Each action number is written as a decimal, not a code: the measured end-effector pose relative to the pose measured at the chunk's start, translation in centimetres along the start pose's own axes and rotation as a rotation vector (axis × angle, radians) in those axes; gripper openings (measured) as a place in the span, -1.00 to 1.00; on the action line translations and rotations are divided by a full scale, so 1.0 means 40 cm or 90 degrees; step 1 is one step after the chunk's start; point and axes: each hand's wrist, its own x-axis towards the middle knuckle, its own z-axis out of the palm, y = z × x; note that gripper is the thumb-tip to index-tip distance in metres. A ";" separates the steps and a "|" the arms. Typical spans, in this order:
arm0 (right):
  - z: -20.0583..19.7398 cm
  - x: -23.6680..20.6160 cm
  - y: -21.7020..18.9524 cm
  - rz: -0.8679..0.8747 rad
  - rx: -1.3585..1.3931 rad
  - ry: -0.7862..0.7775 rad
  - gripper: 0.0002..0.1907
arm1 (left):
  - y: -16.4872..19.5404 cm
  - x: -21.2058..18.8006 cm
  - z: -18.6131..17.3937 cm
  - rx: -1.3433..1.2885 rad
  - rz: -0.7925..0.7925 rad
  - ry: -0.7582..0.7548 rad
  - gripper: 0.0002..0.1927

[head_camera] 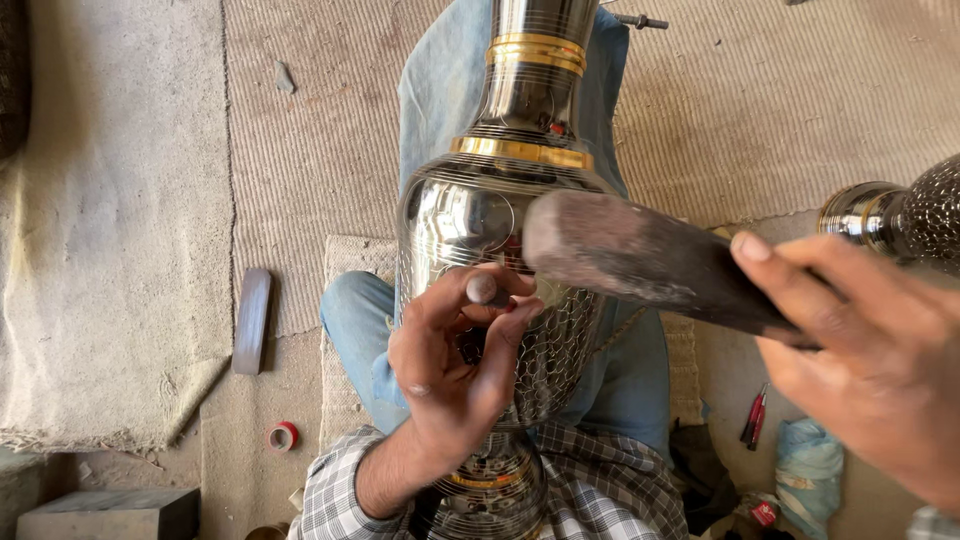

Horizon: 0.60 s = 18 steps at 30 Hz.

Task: The person sits on the floor holding a steel punch against the patterned body of a brass vase and strikes the punch with a wooden mallet, working repeatedly around the etched surface to chase the decorative design into the metal.

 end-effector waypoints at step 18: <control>-0.116 0.136 0.009 -0.115 0.103 -0.044 -0.26 | 0.028 0.076 -0.040 0.119 0.021 -0.193 -0.68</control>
